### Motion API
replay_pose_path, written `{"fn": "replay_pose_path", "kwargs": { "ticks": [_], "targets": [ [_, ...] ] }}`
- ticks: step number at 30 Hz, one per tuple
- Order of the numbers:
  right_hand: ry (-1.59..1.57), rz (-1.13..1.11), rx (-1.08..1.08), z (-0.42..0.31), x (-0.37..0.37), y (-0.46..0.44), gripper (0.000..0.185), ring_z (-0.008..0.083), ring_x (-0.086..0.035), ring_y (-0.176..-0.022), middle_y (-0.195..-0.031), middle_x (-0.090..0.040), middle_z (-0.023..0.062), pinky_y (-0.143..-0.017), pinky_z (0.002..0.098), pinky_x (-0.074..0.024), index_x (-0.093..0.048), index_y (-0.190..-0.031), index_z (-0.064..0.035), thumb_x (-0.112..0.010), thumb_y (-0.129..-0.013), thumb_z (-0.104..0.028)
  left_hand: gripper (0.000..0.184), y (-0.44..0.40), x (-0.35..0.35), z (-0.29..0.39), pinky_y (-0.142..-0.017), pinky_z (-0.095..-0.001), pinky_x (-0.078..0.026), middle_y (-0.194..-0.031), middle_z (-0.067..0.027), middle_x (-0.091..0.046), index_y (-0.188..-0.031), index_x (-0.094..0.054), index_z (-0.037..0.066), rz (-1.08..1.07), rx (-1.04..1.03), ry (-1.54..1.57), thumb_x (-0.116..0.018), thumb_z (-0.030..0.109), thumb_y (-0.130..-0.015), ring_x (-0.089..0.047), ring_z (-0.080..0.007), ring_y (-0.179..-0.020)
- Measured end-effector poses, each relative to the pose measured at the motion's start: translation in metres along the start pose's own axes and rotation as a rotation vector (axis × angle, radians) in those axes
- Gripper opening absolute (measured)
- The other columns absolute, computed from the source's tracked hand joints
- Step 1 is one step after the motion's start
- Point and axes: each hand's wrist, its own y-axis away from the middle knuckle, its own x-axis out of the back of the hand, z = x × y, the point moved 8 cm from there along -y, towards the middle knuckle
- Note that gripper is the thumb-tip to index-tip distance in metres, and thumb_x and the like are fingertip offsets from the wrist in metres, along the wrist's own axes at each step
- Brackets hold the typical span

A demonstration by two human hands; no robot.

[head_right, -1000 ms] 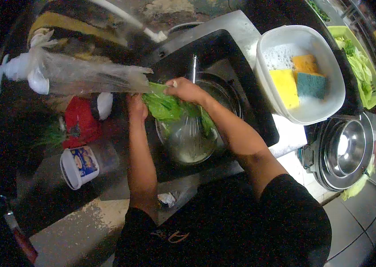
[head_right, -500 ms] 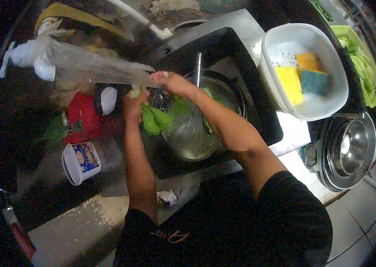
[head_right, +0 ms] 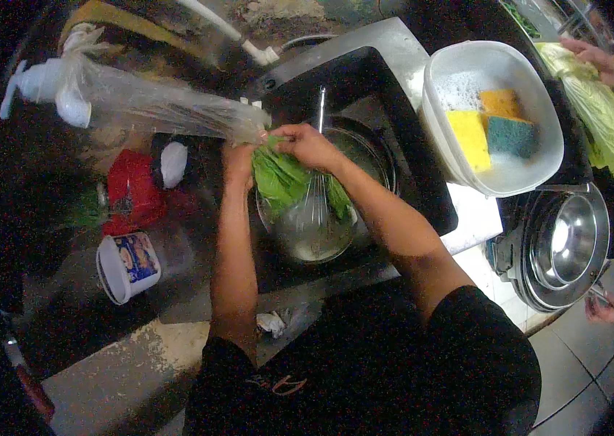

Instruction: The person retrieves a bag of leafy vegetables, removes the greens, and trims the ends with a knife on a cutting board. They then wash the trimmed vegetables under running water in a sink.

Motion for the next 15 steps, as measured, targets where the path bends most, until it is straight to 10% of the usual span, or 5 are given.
{"fn": "replay_pose_path", "kwargs": {
  "ticks": [15],
  "targets": [
    [-0.031,0.049,0.031,0.037,0.043,0.008,0.026,0.0104,-0.055,-0.083,-0.086,-0.064,0.0027,-0.076,0.0265,-0.0442,-0.062,-0.106,-0.0051,-0.063,-0.08,-0.013,0.041,-0.013,-0.051,0.002,-0.069,-0.0326,-0.046,-0.085,-0.0095,-0.063,-0.097,-0.059,-0.001,-0.078,-0.246,-0.614,-0.075,0.022,-0.067,-0.057,-0.0179,-0.076]
  ]
}}
